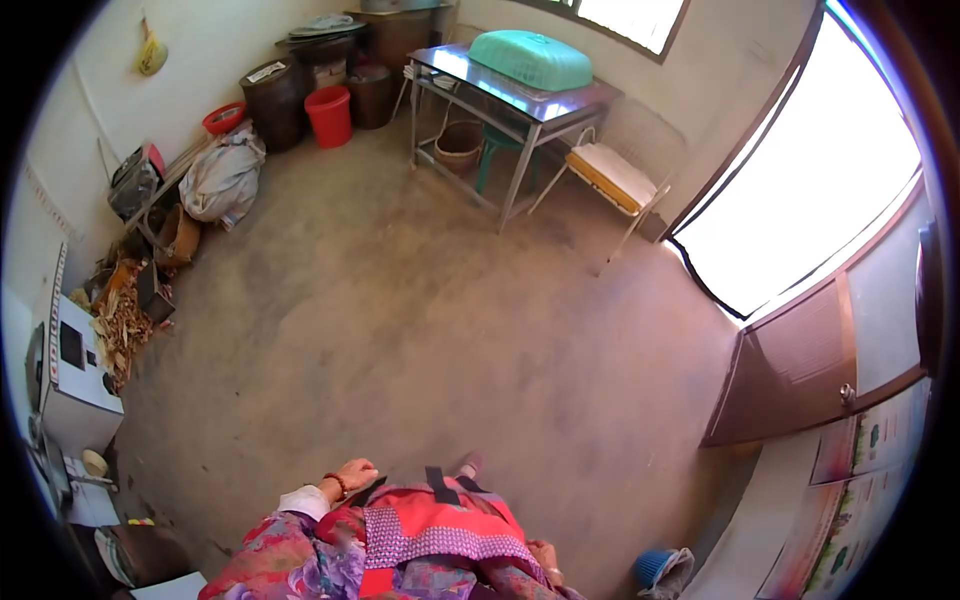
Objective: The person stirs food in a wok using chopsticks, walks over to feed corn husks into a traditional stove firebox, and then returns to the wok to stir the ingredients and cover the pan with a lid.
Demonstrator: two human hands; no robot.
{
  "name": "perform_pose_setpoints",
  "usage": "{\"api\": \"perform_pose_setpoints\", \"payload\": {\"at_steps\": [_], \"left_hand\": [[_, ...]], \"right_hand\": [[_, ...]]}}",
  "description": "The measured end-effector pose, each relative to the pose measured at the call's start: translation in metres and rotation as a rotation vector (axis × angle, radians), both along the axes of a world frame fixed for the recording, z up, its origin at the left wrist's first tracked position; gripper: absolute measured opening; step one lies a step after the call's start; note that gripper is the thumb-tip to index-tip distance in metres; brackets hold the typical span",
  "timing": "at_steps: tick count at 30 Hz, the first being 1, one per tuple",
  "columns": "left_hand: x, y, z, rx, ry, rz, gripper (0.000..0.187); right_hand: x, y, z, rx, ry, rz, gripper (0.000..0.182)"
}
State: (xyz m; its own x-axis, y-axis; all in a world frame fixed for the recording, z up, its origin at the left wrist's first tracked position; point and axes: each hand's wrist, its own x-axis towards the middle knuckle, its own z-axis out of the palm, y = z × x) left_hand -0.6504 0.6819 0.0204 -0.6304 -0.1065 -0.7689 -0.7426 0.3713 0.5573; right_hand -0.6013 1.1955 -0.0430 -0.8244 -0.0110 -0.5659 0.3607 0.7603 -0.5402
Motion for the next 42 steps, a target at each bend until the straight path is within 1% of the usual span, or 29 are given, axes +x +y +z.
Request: {"api": "perform_pose_setpoints", "payload": {"at_steps": [2,4,6,8,9,10,12,14,16,18,19,20,21,22,23,24,26,27,29,30,32,33,34,36,37,38,39,40,42], "left_hand": [[-0.004,-0.003,-0.001,-0.064,-0.011,-0.066,0.047],[-0.022,0.006,0.008,-0.17,0.007,-0.158,0.044],[-0.038,0.009,0.008,-0.19,0.009,-0.141,0.043],[-0.044,0.007,-0.006,-0.167,-0.102,-0.034,0.044],[-0.056,0.011,0.005,-0.162,-0.122,0.026,0.045],[-0.065,0.011,-0.003,-0.16,-0.121,0.033,0.045],[-0.082,0.006,-0.022,-0.142,-0.112,-0.028,0.046],[-0.118,0.002,-0.031,-0.162,-0.077,-0.082,0.048],[-0.159,0.002,-0.045,-0.171,0.019,-0.149,0.048],[-0.218,0.005,-0.051,-0.132,0.013,-0.105,0.045],[-0.246,0.009,-0.044,-0.107,-0.01,-0.063,0.041],[-0.286,0.011,-0.02,-0.035,-0.044,-0.001,0.037],[-0.321,0.013,0.004,0.032,-0.085,0.056,0.033],[-0.347,0.011,0.002,0.043,-0.069,0.112,0.031],[-0.376,0.01,-0.004,0.053,-0.05,0.174,0.029],[-0.408,0.007,0.002,0.065,-0.044,0.156,0.028],[-0.463,0.005,0.016,0.067,-0.046,0.133,0.027],[-0.488,0.009,0.021,0.054,0.017,0.148,0.028],[-0.54,0.022,0.026,0.044,0.085,0.156,0.028],[-0.56,0.029,0.031,0.04,0.108,0.134,0.029],[-0.59,0.042,0.033,0.024,0.135,0.112,0.029],[-0.601,0.05,0.033,0.029,0.147,0.104,0.033],[-0.613,0.056,0.032,0.03,0.169,0.107,0.036],[-0.624,0.066,0.033,0.04,0.143,0.111,0.036],[-0.634,0.072,0.031,0.071,0.134,0.12,0.036],[-0.646,0.076,0.031,0.064,0.147,0.136,0.036],[-0.651,0.081,0.035,0.065,0.147,0.176,0.033],[-0.657,0.085,0.041,0.066,0.143,0.214,0.031],[-0.669,0.089,0.051,0.052,0.12,0.26,0.032]], "right_hand": [[-0.037,0.006,0.009,0.14,0.095,0.16,0.022],[-0.094,0.033,-0.028,-0.225,-0.048,-0.291,0.023],[-0.167,0.037,0.001,-0.223,-0.091,-0.381,0.027],[-0.249,0.016,0.057,-0.348,-0.083,-0.504,0.028],[-0.288,0.004,0.07,-0.318,-0.043,-0.486,0.029],[-0.325,-0.006,0.081,-0.286,0.0,-0.466,0.03],[-0.39,-0.034,0.106,-0.37,0.076,-0.442,0.031],[-0.445,-0.058,0.104,-0.427,0.093,-0.391,0.03],[-0.475,-0.074,0.098,-0.471,0.115,-0.343,0.029],[-0.49,-0.077,0.091,-0.526,0.072,-0.274,0.027],[-0.489,-0.07,0.085,-0.463,0.02,-0.228,0.027],[-0.495,-0.068,0.079,-0.412,-0.023,-0.183,0.027],[-0.497,-0.065,0.081,-0.374,-0.092,-0.206,0.027],[-0.498,-0.063,0.085,-0.337,-0.16,-0.23,0.027],[-0.496,-0.052,0.076,-0.249,-0.159,-0.176,0.027],[-0.497,-0.045,0.07,-0.163,-0.163,-0.123,0.028],[-0.516,-0.066,0.134,-0.067,-0.24,-0.084,0.032],[-0.516,-0.061,0.121,-0.072,-0.246,-0.09,0.032],[-0.511,-0.042,0.094,-0.346,-0.278,-0.256,0.031],[-0.521,-0.038,0.093,-0.349,-0.282,-0.261,0.031],[-0.545,-0.032,0.099,-0.348,-0.273,-0.342,0.03],[-0.571,-0.031,0.118,-0.364,-0.237,-0.363,0.03],[-0.592,-0.02,0.111,-0.375,-0.235,-0.346,0.03],[-0.626,0.002,0.095,-0.278,-0.282,-0.406,0.028],[-0.646,0.017,0.08,-0.172,-0.26,-0.325,0.024],[-0.674,0.035,0.056,-0.178,-0.249,-0.307,0.024],[-0.697,0.056,0.037,-0.345,-0.311,-0.49,0.026],[-0.719,0.064,0.037,-0.512,-0.376,-0.676,0.028],[-0.78,0.065,0.046,-0.29,-0.219,-0.461,0.029]]}}
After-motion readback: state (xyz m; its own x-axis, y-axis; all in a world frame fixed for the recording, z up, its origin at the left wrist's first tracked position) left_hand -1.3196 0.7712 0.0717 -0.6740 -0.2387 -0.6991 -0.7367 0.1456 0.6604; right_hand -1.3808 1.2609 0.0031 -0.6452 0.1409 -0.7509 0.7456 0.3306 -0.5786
